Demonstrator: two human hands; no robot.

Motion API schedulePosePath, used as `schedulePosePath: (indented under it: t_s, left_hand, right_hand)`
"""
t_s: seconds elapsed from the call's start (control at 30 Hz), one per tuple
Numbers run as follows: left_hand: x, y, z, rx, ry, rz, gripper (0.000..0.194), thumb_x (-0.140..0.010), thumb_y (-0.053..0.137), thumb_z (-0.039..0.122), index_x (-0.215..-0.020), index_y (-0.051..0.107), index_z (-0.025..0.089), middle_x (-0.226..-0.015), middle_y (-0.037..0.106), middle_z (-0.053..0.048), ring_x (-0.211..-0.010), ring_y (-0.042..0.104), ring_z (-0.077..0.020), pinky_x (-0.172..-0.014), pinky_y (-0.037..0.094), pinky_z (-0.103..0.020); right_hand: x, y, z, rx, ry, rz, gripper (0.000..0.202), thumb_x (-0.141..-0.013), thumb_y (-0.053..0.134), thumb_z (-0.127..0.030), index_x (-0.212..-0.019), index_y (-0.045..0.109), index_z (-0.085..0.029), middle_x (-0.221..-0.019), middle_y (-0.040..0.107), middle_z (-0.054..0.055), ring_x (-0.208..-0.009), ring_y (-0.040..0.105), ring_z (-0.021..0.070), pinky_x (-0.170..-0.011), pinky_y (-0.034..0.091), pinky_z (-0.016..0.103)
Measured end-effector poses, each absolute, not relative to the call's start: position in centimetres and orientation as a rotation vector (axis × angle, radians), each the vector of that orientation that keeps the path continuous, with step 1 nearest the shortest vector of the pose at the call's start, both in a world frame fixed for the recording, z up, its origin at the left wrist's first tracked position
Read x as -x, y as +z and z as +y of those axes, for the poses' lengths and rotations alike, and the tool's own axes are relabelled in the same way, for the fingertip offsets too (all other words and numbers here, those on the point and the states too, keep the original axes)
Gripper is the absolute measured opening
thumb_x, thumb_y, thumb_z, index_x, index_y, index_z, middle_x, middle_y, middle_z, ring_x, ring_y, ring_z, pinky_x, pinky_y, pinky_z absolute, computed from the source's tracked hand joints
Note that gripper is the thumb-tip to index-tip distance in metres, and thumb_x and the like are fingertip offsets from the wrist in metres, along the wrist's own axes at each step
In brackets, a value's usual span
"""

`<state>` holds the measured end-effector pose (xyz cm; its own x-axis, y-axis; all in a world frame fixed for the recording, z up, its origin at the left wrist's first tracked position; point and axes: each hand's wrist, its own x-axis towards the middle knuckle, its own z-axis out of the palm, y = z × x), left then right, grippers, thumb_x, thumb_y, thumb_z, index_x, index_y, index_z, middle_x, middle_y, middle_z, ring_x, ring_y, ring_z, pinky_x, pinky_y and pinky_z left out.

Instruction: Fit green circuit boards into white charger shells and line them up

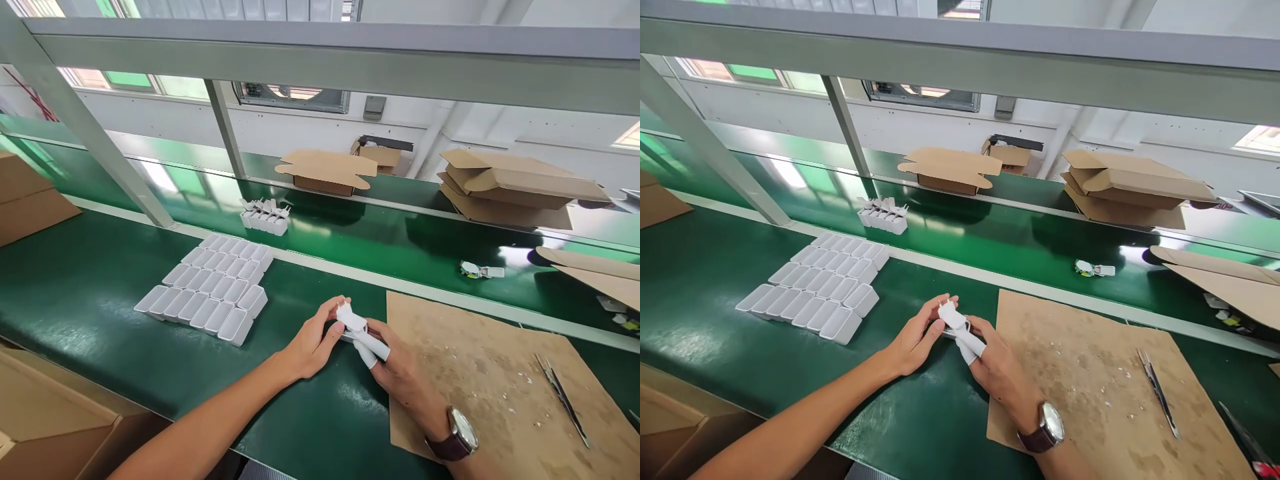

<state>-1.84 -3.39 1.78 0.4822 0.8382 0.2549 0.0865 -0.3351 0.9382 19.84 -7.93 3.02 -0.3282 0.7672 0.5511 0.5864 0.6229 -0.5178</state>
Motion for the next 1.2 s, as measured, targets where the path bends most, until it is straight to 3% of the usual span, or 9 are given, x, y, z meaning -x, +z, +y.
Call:
schedulePosePath:
  t_s: [0.23,0.4,0.53,0.67,0.83,1.03,1.2]
  left_hand:
    - [1.48,0.98,-3.17,-1.781,1.049,0.755,0.054,-0.108,0.048,0.038,-0.157,0.028,0.028,-0.159,0.048,-0.014,-0.143,0.051,-0.0271,-0.12,0.042,-0.053]
    - [1.73,1.02,-3.1,-1.835,1.116,0.747,0.057,-0.108,0.049,0.038,-0.16,0.026,0.029,-0.159,0.048,-0.014,-0.141,0.053,-0.028,-0.117,0.047,-0.052]
    - [1.95,1.62,-2.88,-2.051,1.206,0.688,0.051,-0.106,0.053,0.038,-0.154,0.043,0.027,-0.156,0.05,-0.015,-0.14,0.053,-0.03,-0.113,0.05,-0.05]
    - [1.59,1.83,-2.67,-2.057,1.259,0.825,0.026,-0.106,0.052,0.029,-0.128,0.065,0.023,-0.127,0.067,-0.011,-0.116,0.066,-0.0231,-0.098,0.059,-0.039]
    - [1.32,1.82,-2.86,-1.785,1.185,0.996,0.022,-0.103,0.056,0.038,-0.113,0.065,0.02,-0.102,0.071,-0.006,-0.087,0.07,-0.0176,-0.078,0.061,-0.03]
    - [1.19,1.7,-2.85,-1.723,1.166,1.007,0.023,-0.103,0.056,0.04,-0.111,0.064,0.021,-0.097,0.071,-0.004,-0.083,0.069,-0.0165,-0.076,0.059,-0.029]
    - [1.16,1.6,-2.8,-1.757,1.174,0.996,0.024,-0.102,0.056,0.041,-0.112,0.063,0.02,-0.098,0.071,-0.005,-0.085,0.07,-0.0175,-0.077,0.06,-0.03]
  right_hand:
    - [-19.53,2.91,-7.63,1.091,0.394,-2.101,0.042,-0.097,0.047,-0.008,-0.132,0.061,-0.027,-0.121,0.066,0.011,-0.098,0.071,0.0235,-0.083,0.066,0.039]
    - [-19.68,2.57,-7.78,1.051,0.341,-2.019,0.042,-0.098,0.047,-0.007,-0.133,0.058,-0.027,-0.126,0.063,0.012,-0.107,0.07,0.0246,-0.09,0.065,0.042]
    - [-19.79,2.48,-7.91,1.11,0.372,-2.07,0.039,-0.096,0.047,-0.007,-0.128,0.06,-0.026,-0.121,0.064,0.011,-0.099,0.07,0.025,-0.083,0.065,0.041]
    - [-19.48,2.35,-7.84,1.197,0.369,-2.099,0.038,-0.099,0.047,-0.012,-0.134,0.056,-0.025,-0.117,0.065,0.011,-0.092,0.069,0.025,-0.078,0.065,0.041]
    - [-19.27,2.88,-7.88,1.227,0.377,-2.118,0.036,-0.103,0.047,-0.017,-0.138,0.054,-0.026,-0.12,0.065,0.011,-0.097,0.07,0.0259,-0.085,0.065,0.043]
    - [-19.22,3.11,-7.74,1.239,0.364,-2.144,0.04,-0.101,0.046,-0.013,-0.138,0.053,-0.025,-0.115,0.064,0.011,-0.093,0.068,0.0261,-0.082,0.064,0.044]
    - [-19.16,2.96,-7.61,1.267,0.32,-2.222,0.033,-0.099,0.048,-0.012,-0.128,0.06,-0.022,-0.112,0.064,0.013,-0.09,0.067,0.0276,-0.077,0.063,0.045]
